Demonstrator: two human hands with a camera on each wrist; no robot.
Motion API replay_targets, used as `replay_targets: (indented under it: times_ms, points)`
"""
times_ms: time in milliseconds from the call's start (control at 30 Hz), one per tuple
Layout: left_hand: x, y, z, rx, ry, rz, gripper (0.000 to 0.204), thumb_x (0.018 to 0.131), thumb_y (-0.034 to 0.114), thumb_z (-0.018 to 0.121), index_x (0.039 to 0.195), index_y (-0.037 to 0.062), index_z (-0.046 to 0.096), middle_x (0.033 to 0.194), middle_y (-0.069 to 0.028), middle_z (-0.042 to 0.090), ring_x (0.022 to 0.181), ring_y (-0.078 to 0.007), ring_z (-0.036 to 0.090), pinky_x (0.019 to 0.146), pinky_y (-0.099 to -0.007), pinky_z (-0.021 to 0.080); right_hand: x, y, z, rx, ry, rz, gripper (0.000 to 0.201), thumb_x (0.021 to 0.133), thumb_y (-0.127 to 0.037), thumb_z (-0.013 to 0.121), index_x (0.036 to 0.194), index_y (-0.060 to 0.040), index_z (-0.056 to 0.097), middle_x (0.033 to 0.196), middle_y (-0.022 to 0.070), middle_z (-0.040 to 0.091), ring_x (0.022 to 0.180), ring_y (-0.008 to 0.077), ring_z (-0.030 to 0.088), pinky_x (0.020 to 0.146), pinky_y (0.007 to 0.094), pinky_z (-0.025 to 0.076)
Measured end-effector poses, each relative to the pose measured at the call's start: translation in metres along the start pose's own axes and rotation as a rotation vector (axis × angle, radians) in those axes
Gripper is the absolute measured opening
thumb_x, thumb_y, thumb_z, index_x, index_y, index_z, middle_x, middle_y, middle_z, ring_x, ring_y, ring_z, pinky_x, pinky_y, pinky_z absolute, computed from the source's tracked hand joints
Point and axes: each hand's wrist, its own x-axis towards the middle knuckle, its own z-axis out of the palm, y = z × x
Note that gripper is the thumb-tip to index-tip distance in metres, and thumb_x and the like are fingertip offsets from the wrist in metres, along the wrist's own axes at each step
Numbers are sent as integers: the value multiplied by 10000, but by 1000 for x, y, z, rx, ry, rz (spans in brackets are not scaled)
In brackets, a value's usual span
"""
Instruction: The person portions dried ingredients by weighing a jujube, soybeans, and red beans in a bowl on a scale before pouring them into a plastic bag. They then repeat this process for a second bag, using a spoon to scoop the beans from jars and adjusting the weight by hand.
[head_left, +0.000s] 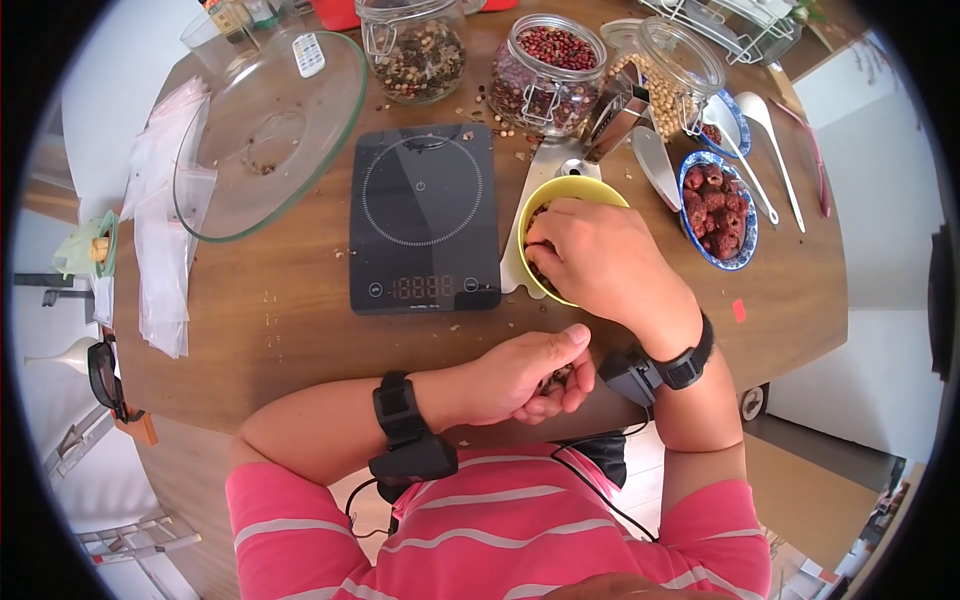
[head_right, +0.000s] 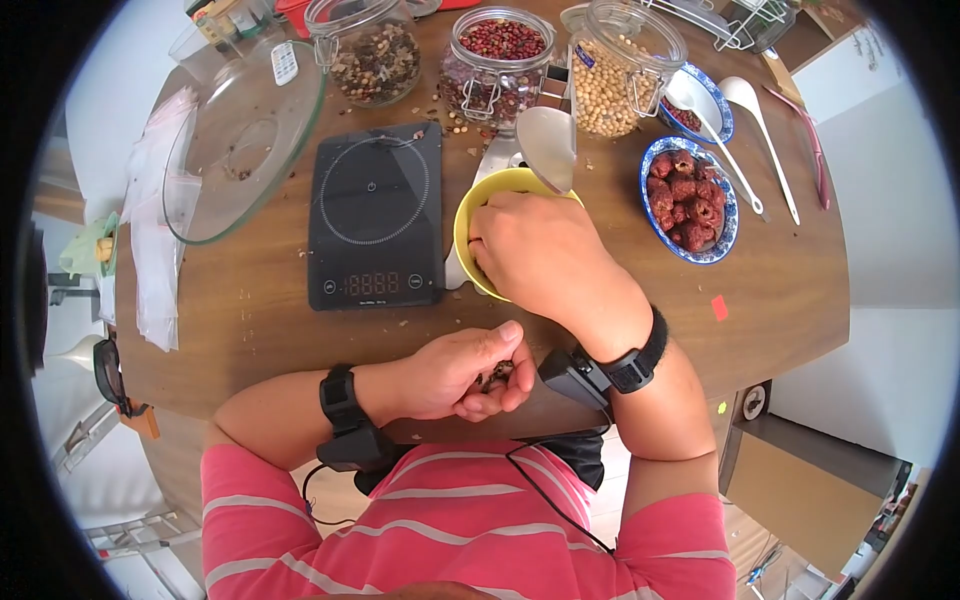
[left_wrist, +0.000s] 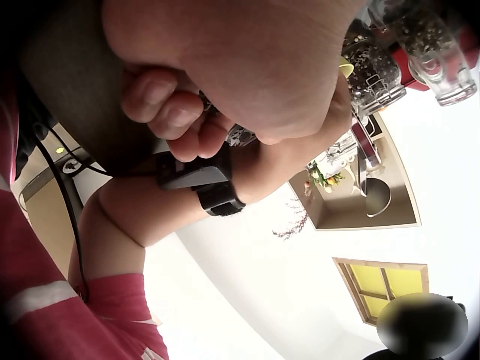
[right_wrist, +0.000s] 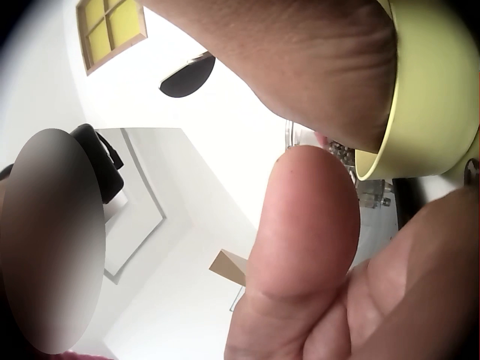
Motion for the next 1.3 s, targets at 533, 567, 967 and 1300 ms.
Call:
replay_targets:
  times_ms: [533,567,967,1300]
  points:
    - [-1,0,-3,-179,11,-3,739,1066,737,216,1083,95,584,844,-56,570,562,-78,353,513,-225,306,-33,4,-70,604,-73,-123,141,743,14,776,851,-49,710,758,63,675,680,226,672,604,345,513]
    - [0,0,-4,-220,4,24,733,1060,746,221,1099,111,584,841,-54,566,561,-81,350,516,-223,302,-36,-3,-71,671,-137,-156,171,711,36,787,834,-66,725,771,59,690,682,235,686,584,350,515]
    - [0,0,-3,-156,31,-70,676,1082,704,259,1036,115,589,847,-66,577,546,-75,367,485,-219,288,-35,2,-60,506,-211,-92,117,819,-123,768,932,-98,753,884,74,721,832,318,705,717,429,548]
    - [-1,3,0,-206,2,15,713,1082,710,195,1030,108,574,834,-44,559,558,-62,349,476,-218,283,-33,2,-64,657,-303,-148,184,783,-50,851,939,-97,766,853,57,733,736,255,716,599,342,525]
